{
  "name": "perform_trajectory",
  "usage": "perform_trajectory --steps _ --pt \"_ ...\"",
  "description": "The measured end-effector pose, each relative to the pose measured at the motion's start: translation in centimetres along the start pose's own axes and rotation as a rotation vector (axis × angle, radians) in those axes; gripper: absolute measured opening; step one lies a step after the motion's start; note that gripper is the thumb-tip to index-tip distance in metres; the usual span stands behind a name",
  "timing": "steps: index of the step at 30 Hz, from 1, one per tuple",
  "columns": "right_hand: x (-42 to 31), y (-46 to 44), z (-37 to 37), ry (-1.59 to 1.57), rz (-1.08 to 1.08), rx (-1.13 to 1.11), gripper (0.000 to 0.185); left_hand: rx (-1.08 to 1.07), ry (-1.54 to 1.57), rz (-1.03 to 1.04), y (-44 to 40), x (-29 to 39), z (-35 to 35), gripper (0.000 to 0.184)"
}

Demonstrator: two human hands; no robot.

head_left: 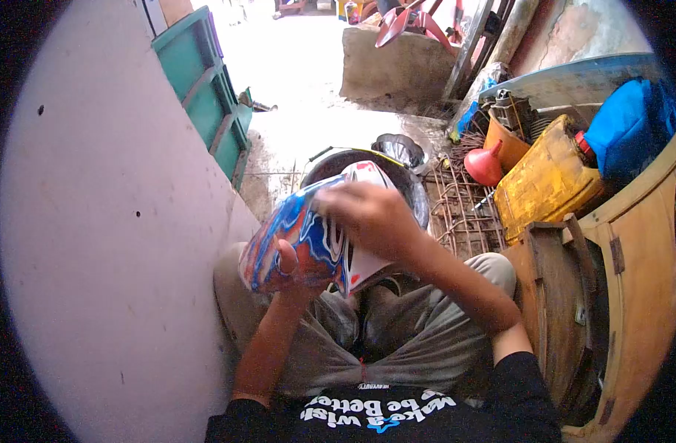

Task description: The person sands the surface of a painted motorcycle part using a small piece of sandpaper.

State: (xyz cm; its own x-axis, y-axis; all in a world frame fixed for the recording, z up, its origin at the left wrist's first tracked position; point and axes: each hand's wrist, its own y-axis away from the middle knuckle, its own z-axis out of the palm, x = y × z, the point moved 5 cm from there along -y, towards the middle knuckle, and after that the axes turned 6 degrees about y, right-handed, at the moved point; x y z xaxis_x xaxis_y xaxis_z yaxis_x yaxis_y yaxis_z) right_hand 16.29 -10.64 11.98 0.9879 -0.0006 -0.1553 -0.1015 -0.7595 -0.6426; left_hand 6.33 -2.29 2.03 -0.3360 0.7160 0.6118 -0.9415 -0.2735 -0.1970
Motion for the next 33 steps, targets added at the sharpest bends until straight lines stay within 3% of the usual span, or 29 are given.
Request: perform_trajectory --steps 3,5,6,9,11,13,15,17,21,25,27,29,31,33 --pt "-2.6 1.6 -1.0 -0.089 -0.169 0.007 0.023 0.065 -0.013 -0.016 0.4 0.6 0.0 0.125" --pt "2.2 2.0 -0.5 0.082 -0.052 -0.073 0.024 0.087 -0.019 -0.029 0.3 0.8 0.4 0.122" --pt "3.6 1.6 -1.6 0.113 0.119 -0.095 0.023 0.065 -0.012 -0.022 0.2 0.7 0.3 0.120" --pt "0.7 2.8 -1.1 0.160 -0.133 -0.056 0.023 0.072 -0.093 0.035 -0.2 1.7 0.7 0.120" --pt "-3.9 3.4 -1.4 -0.061 -0.301 -0.031 0.027 0.091 -0.063 0.048 -0.2 1.7 0.3 0.120" --pt "-2.6 3.8 -1.0 -0.002 -0.274 -0.029 0.027 0.119 -0.028 0.052 -0.2 1.6 -0.1 0.121" --pt "1.7 2.6 -1.6 0.174 -0.033 -0.126 0.027 0.092 0.003 0.029 -0.2 1.2 -0.1 0.121" --pt "3.2 2.8 -1.6 0.187 0.017 -0.030 0.027 0.057 0.023 0.031 -0.3 0.9 0.2 0.120" --pt "-5.6 3.9 -1.5 -0.036 -0.387 0.064 0.025 0.100 -0.080 0.069 -0.5 1.9 0.2 0.122" --pt "3.5 2.6 -1.3 0.169 0.018 -0.030 0.019 0.114 0.014 0.004 0.2 1.1 -0.2 0.119" --pt "3.3 3.1 -1.3 0.227 0.050 -0.109 0.020 0.099 0.007 0.017 0.2 1.0 -0.6 0.118" --pt "-2.0 3.8 -0.7 -0.005 -0.182 0.041 0.022 0.108 -0.035 0.072 -0.2 1.4 -0.7 0.117" --pt "-5.0 3.7 -1.2 -0.003 -0.349 0.034 0.022 0.129 -0.025 0.071 0.0 1.4 -0.7 0.117" --pt "-0.3 3.5 -0.5 0.057 -0.130 -0.007 0.020 0.115 0.037 0.029 0.2 1.0 -0.4 0.117"
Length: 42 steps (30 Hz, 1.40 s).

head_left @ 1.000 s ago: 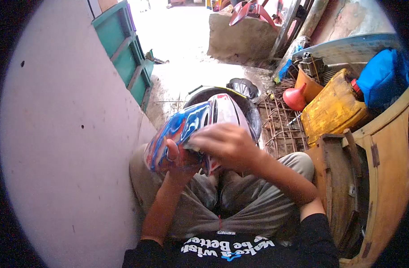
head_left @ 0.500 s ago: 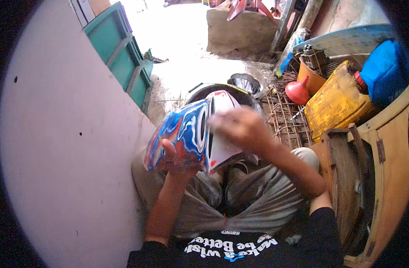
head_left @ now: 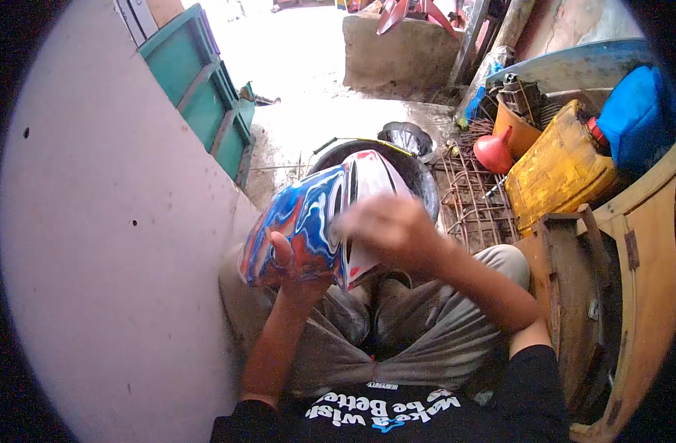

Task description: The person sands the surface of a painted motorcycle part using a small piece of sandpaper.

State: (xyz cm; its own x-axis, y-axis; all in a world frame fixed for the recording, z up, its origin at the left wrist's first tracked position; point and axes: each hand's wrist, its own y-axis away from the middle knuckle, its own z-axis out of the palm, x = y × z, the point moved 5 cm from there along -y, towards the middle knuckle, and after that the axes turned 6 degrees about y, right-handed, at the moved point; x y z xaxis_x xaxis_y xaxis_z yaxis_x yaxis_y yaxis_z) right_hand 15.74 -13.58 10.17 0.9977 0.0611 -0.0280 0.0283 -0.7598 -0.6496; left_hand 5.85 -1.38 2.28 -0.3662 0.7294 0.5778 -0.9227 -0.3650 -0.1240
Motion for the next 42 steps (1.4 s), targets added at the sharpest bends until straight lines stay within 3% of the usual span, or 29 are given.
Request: perform_trajectory --steps 2,4,8,12,14,15,18,22,24,26,28,29,32,34,35,37,38,39,42 --pt "4.9 -0.2 -0.2 0.149 0.199 -0.020 0.020 -0.028 0.039 -0.021 0.0 -0.4 -0.1 0.117" --pt "3.4 -0.1 -0.8 0.110 0.150 -0.053 0.018 -0.032 0.007 -0.017 0.1 -0.5 -0.2 0.118" --pt "-4.2 -0.3 -0.9 -0.140 -0.182 0.065 0.023 0.004 -0.083 -0.010 0.1 0.0 0.2 0.119" --pt "4.4 -0.6 -0.7 0.095 0.243 0.014 0.026 -0.005 -0.026 -0.058 0.3 -0.2 0.3 0.119" --pt "2.2 0.3 -0.4 0.102 0.133 -0.101 0.023 -0.010 -0.032 -0.021 0.0 -0.4 0.2 0.119" --pt "-1.1 -0.1 -0.4 -0.012 0.007 0.033 0.021 0.022 -0.079 0.038 -0.2 -0.3 -0.1 0.118" --pt "-5.4 -0.2 -1.0 -0.115 -0.235 0.071 0.019 0.052 -0.042 -0.017 0.2 -0.4 -0.5 0.117" --pt "3.8 -0.6 -0.9 0.131 0.181 0.009 0.016 0.033 0.042 -0.089 0.9 -0.6 0.3 0.115" --pt "1.8 0.2 -0.5 0.121 0.109 -0.045 0.017 -0.007 0.024 -0.045 0.4 -0.7 0.1 0.113" --pt "-4.1 0.2 -0.4 -0.039 -0.096 0.055 0.019 -0.027 0.043 0.002 -0.3 -1.0 -0.6 0.112" --pt "-5.7 -0.1 -0.6 -0.124 -0.254 0.056 0.019 0.071 0.145 -0.018 -0.2 -1.2 -0.8 0.113" --pt "-3.8 0.1 -0.2 -0.105 -0.124 0.040 0.020 0.091 -0.020 -0.016 0.2 -0.5 -0.8 0.115" --pt "3.6 -0.4 -0.6 0.114 0.155 -0.003 0.020 0.038 -0.012 -0.071 0.3 -0.3 -0.1 0.116" --pt "1.9 -0.1 -0.6 0.171 0.127 -0.026 0.017 0.014 -0.012 -0.081 0.0 -0.2 0.2 0.116" --pt "-0.9 -0.1 -0.4 0.054 0.039 0.014 0.018 0.013 -0.019 -0.072 0.0 -0.3 0.1 0.116" --pt "-5.6 0.2 -0.4 0.008 -0.144 0.056 0.017 0.047 0.289 -0.081 -0.1 -3.7 -5.5 0.114" --pt "-6.8 0.0 -0.7 -0.028 -0.218 0.039 0.018 -0.055 0.323 -0.076 -0.1 -3.2 -4.7 0.110" --pt "-5.0 0.3 0.0 -0.016 -0.102 0.013 0.018 -0.159 0.359 -0.071 -0.1 -2.4 -3.3 0.107" --pt "2.7 -1.1 -1.2 0.088 0.211 -0.055 0.023 -0.070 0.053 -0.064 0.6 -0.7 -0.4 0.106"
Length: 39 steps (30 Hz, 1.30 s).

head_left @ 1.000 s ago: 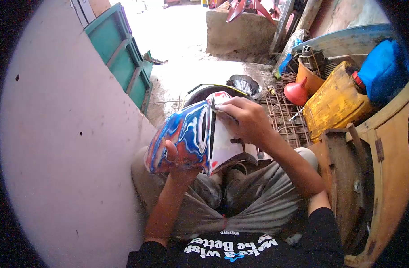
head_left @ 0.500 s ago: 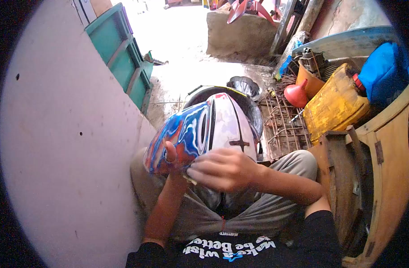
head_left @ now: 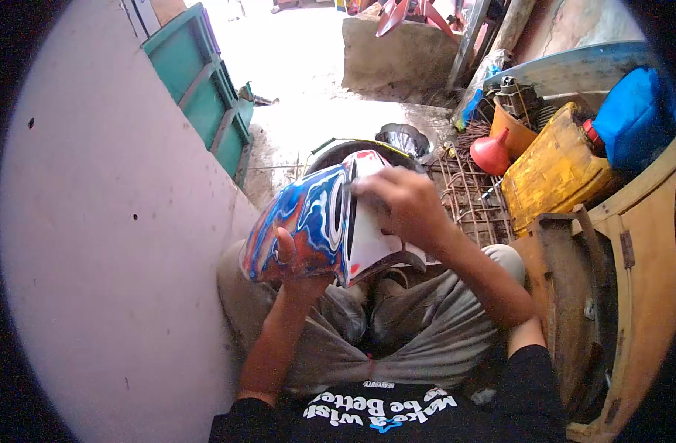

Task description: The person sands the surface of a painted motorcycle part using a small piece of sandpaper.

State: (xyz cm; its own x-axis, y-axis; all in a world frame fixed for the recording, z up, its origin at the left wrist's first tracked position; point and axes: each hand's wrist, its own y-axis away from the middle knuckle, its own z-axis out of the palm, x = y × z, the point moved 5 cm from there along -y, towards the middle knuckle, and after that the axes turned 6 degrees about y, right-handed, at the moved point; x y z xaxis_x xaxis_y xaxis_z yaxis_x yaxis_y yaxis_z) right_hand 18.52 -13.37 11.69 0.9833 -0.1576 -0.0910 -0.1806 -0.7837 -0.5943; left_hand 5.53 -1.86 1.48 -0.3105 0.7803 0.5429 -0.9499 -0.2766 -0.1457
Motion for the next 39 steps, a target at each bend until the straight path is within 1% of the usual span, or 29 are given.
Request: perform_trajectory --steps 1,2,3,4,5,6,8,10,12,14,15,16,18,19,20,22,24,25,26,28,29,30,32,33,34,36,37,38,39 --pt "-0.1 0.5 0.0 0.044 -0.012 -0.027 0.023 0.047 -0.015 0.007 0.0 -0.1 0.2 0.109" --pt "-0.5 0.7 0.1 0.090 -0.026 -0.046 0.023 0.043 -0.056 0.027 -0.3 0.2 1.0 0.111" --pt "-2.8 1.3 0.3 0.013 -0.131 0.017 0.023 0.039 -0.097 0.047 -0.7 0.5 1.9 0.113" --pt "-5.6 2.4 0.7 -0.075 -0.234 0.071 0.023 0.044 0.007 0.034 -0.8 -0.3 0.3 0.113" --pt "-7.8 3.2 0.4 -0.129 -0.386 0.092 0.024 0.050 0.106 0.015 -0.9 -1.5 -2.5 0.113" --pt "-8.6 2.9 -0.2 -0.131 -0.441 0.111 0.024 0.055 0.201 -0.007 -0.8 -2.0 -4.1 0.113" --pt "-4.2 2.2 1.0 -0.132 -0.214 0.048 0.020 0.104 -0.107 0.039 -0.3 0.2 -1.3 0.111" --pt "0.5 0.6 0.6 0.017 -0.011 -0.028 0.022 0.029 0.000 -0.036 -0.2 -0.2 -0.5 0.111" --pt "0.1 1.2 0.8 0.104 -0.043 -0.014 0.022 -0.005 0.070 -0.072 -0.2 -1.0 -1.3 0.113" --pt "-5.3 2.3 0.7 -0.047 -0.261 0.135 0.020 -0.004 0.103 -0.070 -0.4 -1.6 -2.5 0.114" --pt "-7.4 3.0 0.3 -0.118 -0.408 0.145 0.021 0.007 0.110 -0.072 -0.4 -1.5 -1.9 0.114" --pt "-8.1 2.8 0.0 -0.149 -0.432 0.186 0.019 0.024 0.092 -0.078 -0.4 -1.1 -1.4 0.114" --pt "-3.7 2.1 1.2 -0.123 -0.239 0.113 0.020 0.067 0.061 -0.090 0.0 -0.3 0.4 0.114" --pt "-1.0 0.8 0.4 -0.051 -0.137 0.059 0.022 0.103 -0.004 -0.023 -0.2 0.2 1.2 0.114" --pt "1.6 0.7 1.3 0.025 -0.030 -0.002 0.025 0.094 -0.025 -0.020 0.0 0.0 1.3 0.114" --pt "0.3 1.1 0.9 0.081 -0.035 0.003 0.022 0.076 -0.028 -0.010 -0.3 -0.2 0.8 0.114" --pt "-5.2 2.1 0.4 -0.128 -0.242 0.126 0.020 0.095 0.064 0.004 -0.4 -1.0 -1.2 0.113" --pt "-7.3 2.7 0.3 -0.209 -0.412 0.131 0.019 0.118 0.129 0.004 -0.4 -1.2 -1.5 0.112" --pt "-7.7 2.5 -0.1 -0.204 -0.445 0.140 0.016 0.109 0.088 -0.022 -0.2 -1.0 -1.5 0.112" --pt "-3.2 1.7 1.2 -0.170 -0.218 0.080 0.017 0.094 0.014 -0.070 0.1 0.0 0.7 0.111" --pt "-0.6 0.5 0.5 -0.033 -0.089 0.011 0.018 0.094 0.012 -0.085 0.3 0.3 0.8 0.110" --pt "1.0 -0.1 0.4 0.017 -0.040 0.084 0.021 0.100 0.003 -0.065 0.4 0.1 0.7 0.110" --pt "0.2 1.2 0.9 0.048 -0.048 0.024 0.020 0.100 -0.026 -0.026 0.2 -0.4 0.1 0.110" --pt "-2.4 1.7 1.1 -0.062 -0.181 0.122 0.018 0.102 -0.037 0.004 -0.1 -0.4 -0.1 0.110" --pt "-5.3 2.5 1.2 -0.124 -0.284 0.171 0.017 0.115 -0.052 0.017 -0.2 -0.4 -0.1 0.110" --pt "-7.7 2.6 0.5 -0.238 -0.498 0.153 0.016 0.141 -0.099 0.021 -0.3 0.1 -0.1 0.111" --pt "-5.8 2.2 1.1 -0.183 -0.440 0.104 0.016 0.120 -0.038 -0.027 -0.1 0.1 0.3 0.111" --pt "-3.3 1.5 1.1 -0.211 -0.282 0.114 0.017 0.102 0.021 -0.076 0.2 0.0 0.7 0.111" --pt "-0.5 0.7 1.2 -0.084 -0.146 0.061 0.017 0.071 0.014 -0.071 0.0 0.0 0.4 0.111"
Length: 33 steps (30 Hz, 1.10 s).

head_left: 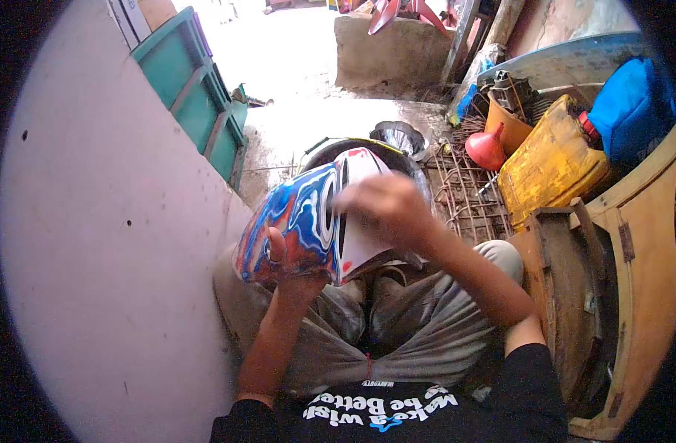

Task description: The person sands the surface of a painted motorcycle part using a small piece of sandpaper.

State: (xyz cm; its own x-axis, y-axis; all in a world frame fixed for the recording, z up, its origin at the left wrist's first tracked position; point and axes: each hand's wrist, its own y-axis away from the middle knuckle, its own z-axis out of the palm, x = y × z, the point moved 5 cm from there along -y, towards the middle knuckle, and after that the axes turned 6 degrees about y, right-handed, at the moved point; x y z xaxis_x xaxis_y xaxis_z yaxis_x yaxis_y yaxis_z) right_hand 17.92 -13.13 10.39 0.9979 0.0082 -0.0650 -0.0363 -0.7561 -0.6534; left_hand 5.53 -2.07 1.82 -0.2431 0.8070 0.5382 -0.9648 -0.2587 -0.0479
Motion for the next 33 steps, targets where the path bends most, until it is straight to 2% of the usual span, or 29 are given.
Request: perform_trajectory --steps 1,3,4,6,7,8,11,13,14,15,17,18,19,21,22,25,27,29,31,33 --pt "2.0 0.0 -0.3 0.128 0.136 -0.058 0.017 0.000 -0.012 0.004 0.0 -0.2 -0.2 0.111" --pt "-0.1 0.4 -0.5 0.104 0.055 -0.033 0.017 0.023 -0.048 0.022 0.0 -0.4 -0.4 0.111" --pt "-1.8 0.6 -0.3 0.090 0.004 -0.022 0.017 -0.009 0.053 0.005 -0.1 -0.8 -0.9 0.111" --pt "-7.1 0.8 -0.3 -0.008 -0.252 0.076 0.018 -0.129 0.368 -0.079 -0.5 -2.1 -3.2 0.111" --pt "-8.7 0.6 -0.7 -0.042 -0.380 0.095 0.018 -0.144 0.394 -0.088 -0.5 -1.9 -3.3 0.111" --pt "-6.6 1.1 -0.2 -0.070 -0.305 0.109 0.021 -0.158 0.420 -0.098 -0.5 -1.7 -3.5 0.111" --pt "1.4 0.1 -0.3 0.195 0.059 -0.095 0.024 0.021 -0.030 0.052 -0.3 0.1 1.0 0.111" --pt "-0.5 0.5 -0.5 0.185 0.045 -0.088 0.023 0.056 -0.076 0.055 0.1 0.0 0.5 0.111" --pt "-1.8 0.7 -0.2 0.182 0.028 -0.083 0.023 0.046 0.006 0.039 -0.1 -0.4 -0.5 0.111" --pt "-4.5 1.1 0.4 0.088 -0.101 0.031 0.023 0.037 0.088 0.023 -0.2 -0.8 -1.4 0.111" --pt "-8.3 0.7 -0.5 -0.031 -0.303 0.141 0.020 -0.026 0.445 -0.086 -0.4 -2.3 -4.5 0.109" --pt "-6.4 1.2 0.0 -0.040 -0.257 0.129 0.017 0.008 0.228 -0.041 -0.1 -1.4 -2.5 0.108" --pt "-3.9 0.7 0.2 -0.017 -0.104 0.054 0.015 0.041 0.014 0.005 0.1 -0.5 -0.2 0.107" --pt "1.3 -0.1 -0.3 0.165 0.148 -0.071 0.015 0.016 -0.016 0.036 0.0 -0.3 0.5 0.109" --pt "2.0 -0.2 -0.4 0.192 0.209 -0.085 0.014 0.007 -0.019 0.041 -0.1 -0.4 0.8 0.109" --pt "-5.0 0.7 0.0 -0.065 -0.045 0.108 0.013 -0.005 0.028 0.036 -0.9 -0.6 0.6 0.109" --pt "-8.1 0.5 -0.7 -0.116 -0.243 0.109 0.014 0.000 0.051 0.018 -0.7 -0.7 -0.2 0.109" --pt "-3.5 0.6 -0.1 -0.042 -0.027 0.002 0.016 0.007 0.039 0.011 -0.4 -0.5 0.0 0.109" --pt "1.6 0.0 -0.4 0.211 0.185 -0.126 0.016 0.006 0.013 0.025 -0.2 -0.4 0.5 0.109" --pt "-0.2 0.4 -0.4 0.153 0.122 -0.078 0.015 -0.002 0.006 0.031 -0.2 -0.4 0.6 0.109"
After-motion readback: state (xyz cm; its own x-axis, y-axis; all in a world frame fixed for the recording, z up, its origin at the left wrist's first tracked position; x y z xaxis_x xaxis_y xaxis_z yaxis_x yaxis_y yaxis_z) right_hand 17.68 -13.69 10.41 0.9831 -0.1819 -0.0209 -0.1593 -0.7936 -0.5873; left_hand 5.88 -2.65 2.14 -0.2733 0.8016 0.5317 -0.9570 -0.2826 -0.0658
